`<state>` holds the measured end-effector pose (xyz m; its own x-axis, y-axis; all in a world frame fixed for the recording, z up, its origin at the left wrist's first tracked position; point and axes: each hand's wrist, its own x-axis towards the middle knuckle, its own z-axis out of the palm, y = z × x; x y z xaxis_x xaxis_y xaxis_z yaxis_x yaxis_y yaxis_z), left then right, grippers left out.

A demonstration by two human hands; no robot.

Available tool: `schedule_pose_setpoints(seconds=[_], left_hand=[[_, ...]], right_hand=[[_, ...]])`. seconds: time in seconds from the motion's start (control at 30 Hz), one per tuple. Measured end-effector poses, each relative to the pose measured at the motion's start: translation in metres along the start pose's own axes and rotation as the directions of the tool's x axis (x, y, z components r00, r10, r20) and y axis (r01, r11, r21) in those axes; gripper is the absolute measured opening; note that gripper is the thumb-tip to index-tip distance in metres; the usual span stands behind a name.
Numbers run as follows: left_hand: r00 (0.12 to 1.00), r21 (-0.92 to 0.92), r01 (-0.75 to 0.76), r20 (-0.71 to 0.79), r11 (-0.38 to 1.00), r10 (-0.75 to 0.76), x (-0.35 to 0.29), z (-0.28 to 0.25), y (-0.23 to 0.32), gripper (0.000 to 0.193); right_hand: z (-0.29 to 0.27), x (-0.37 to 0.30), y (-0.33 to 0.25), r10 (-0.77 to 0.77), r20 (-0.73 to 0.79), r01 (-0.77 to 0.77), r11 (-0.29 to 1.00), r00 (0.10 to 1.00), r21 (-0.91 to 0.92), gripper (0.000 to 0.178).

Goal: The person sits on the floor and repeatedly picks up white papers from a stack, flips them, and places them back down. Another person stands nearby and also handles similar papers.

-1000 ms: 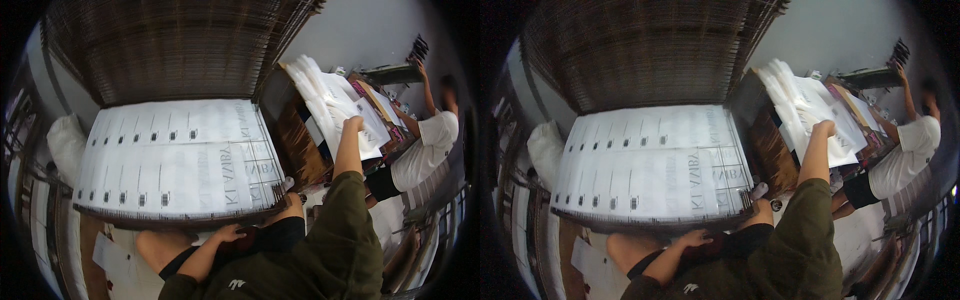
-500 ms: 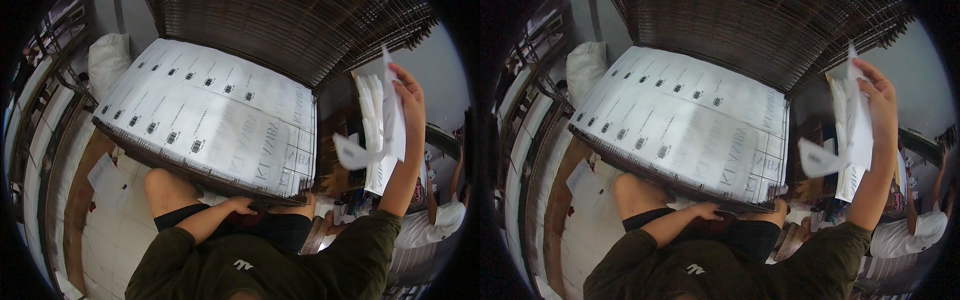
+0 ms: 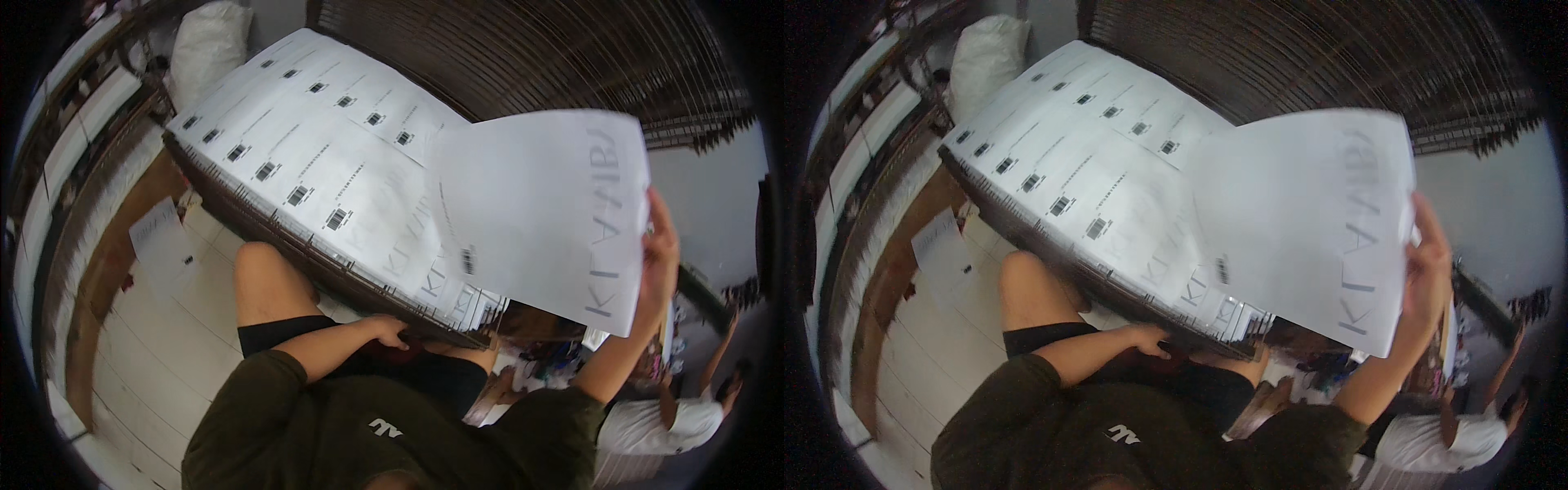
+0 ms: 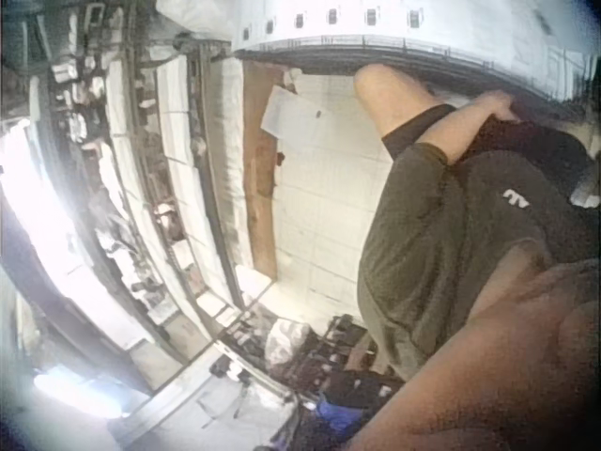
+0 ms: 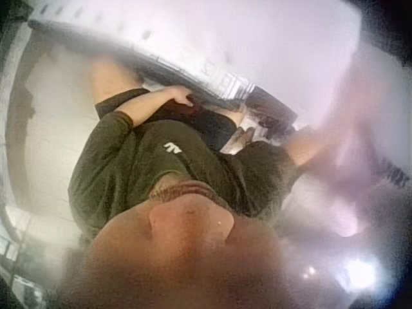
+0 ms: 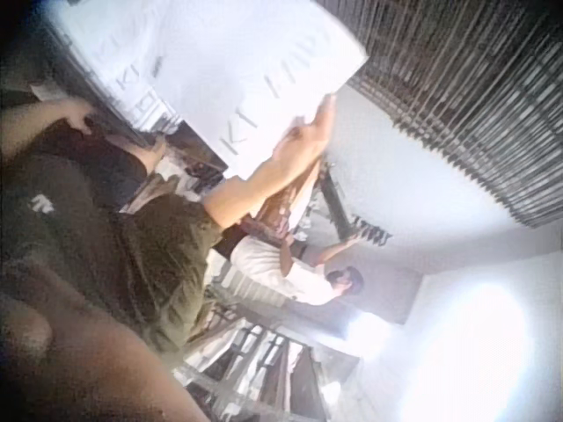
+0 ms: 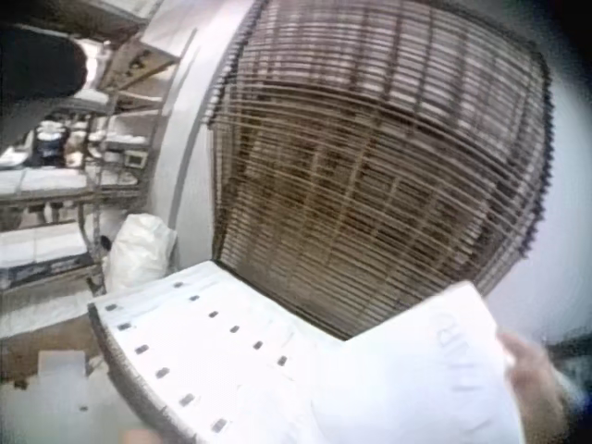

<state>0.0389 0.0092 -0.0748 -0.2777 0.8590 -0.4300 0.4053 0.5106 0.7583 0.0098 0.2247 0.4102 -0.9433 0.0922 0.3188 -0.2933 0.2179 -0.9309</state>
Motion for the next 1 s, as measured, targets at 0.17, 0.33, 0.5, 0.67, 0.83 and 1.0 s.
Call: schedule_pose_setpoints(seconds=[0.17,0.33,0.5,0.67,0.83,1.0], left_hand=[[0.995,0.045,0.034,0.095,0.998,-0.038,-0.017,-0.021,0.023,0.077],[0.993,0.032,0.062,0.094,0.998,-0.065,-0.018,-0.020,0.022,0.076],[0.997,0.008,0.041,0.061,0.999,-0.041,-0.018,-0.018,0.018,0.074],[0.999,-0.027,-0.002,0.036,1.000,0.003,-0.002,-0.001,0.005,0.073],[0.999,-0.034,0.030,0.031,0.999,-0.029,-0.007,-0.007,0.012,0.072],[0.999,-0.024,0.028,0.039,0.999,-0.027,-0.011,-0.011,0.016,0.072]], right_hand=[[-0.038,-0.040,0.138,0.368,-0.254,-0.306,0.918,0.894,0.253,0.064],[-0.053,-0.091,0.308,0.385,-0.287,-0.314,0.912,0.877,0.264,0.056],[-0.032,-0.114,0.354,0.504,-0.314,-0.442,0.862,0.805,0.250,0.062],[-0.024,-0.123,0.362,0.466,-0.316,-0.400,0.881,0.826,0.253,0.061],[-0.025,-0.125,0.361,0.458,-0.280,-0.421,0.888,0.844,0.186,0.061],[-0.029,-0.128,0.367,0.456,-0.265,-0.429,0.890,0.850,0.155,0.059]])
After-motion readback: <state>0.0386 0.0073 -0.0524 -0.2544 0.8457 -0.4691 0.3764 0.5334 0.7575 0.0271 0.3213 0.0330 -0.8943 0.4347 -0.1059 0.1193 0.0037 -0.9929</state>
